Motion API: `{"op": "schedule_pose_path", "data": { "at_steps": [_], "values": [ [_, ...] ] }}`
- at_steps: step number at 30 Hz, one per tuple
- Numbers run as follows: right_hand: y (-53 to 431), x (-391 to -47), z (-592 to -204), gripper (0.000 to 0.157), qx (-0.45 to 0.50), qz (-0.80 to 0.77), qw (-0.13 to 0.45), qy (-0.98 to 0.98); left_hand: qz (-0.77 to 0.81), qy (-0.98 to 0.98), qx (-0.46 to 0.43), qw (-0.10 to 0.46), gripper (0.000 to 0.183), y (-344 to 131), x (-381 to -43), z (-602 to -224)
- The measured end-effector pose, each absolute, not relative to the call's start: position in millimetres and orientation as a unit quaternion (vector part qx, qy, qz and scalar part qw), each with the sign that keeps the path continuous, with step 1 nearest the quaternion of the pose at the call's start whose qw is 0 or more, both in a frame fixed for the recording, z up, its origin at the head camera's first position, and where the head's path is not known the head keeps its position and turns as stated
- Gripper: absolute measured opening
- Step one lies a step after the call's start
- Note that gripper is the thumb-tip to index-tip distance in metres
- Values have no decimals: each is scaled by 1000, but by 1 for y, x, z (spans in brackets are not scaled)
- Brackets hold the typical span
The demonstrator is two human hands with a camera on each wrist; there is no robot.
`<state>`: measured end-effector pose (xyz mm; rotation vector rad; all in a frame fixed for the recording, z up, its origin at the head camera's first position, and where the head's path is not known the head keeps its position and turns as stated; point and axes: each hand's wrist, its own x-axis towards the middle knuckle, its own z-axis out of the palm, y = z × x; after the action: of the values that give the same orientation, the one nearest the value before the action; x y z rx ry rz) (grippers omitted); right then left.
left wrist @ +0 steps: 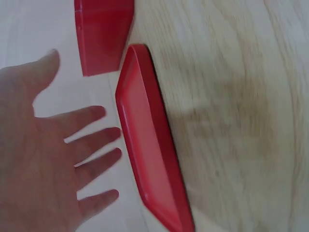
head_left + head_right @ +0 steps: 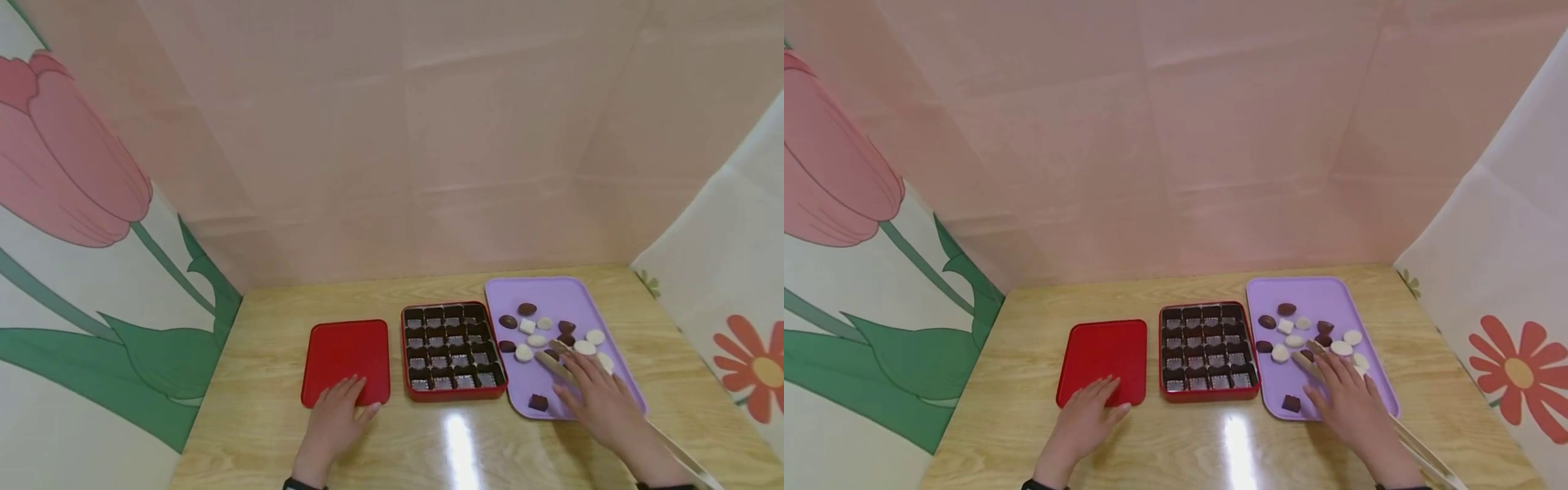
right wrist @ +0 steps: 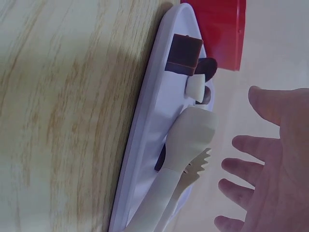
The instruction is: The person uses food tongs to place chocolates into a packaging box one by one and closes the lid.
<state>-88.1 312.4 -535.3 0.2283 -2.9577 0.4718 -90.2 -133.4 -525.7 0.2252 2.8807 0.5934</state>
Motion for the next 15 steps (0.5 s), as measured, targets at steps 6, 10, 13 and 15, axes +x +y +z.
{"op": "schedule_pose_path", "data": {
  "at_steps": [6,10,13,15],
  "values": [
    [325,-88,-550,66,84,162,113,-977,387,915,61,95,73,-107,-102,-538],
    [345,-82,-556,71,60,161,120,-978,527,846,35,73,70,-80,-118,-552],
    [363,-73,-557,77,20,155,81,-984,624,779,10,55,68,-60,-131,-565],
    [377,-68,-564,83,7,147,72,-986,688,725,-14,42,68,-49,-137,-571]
  ]
}}
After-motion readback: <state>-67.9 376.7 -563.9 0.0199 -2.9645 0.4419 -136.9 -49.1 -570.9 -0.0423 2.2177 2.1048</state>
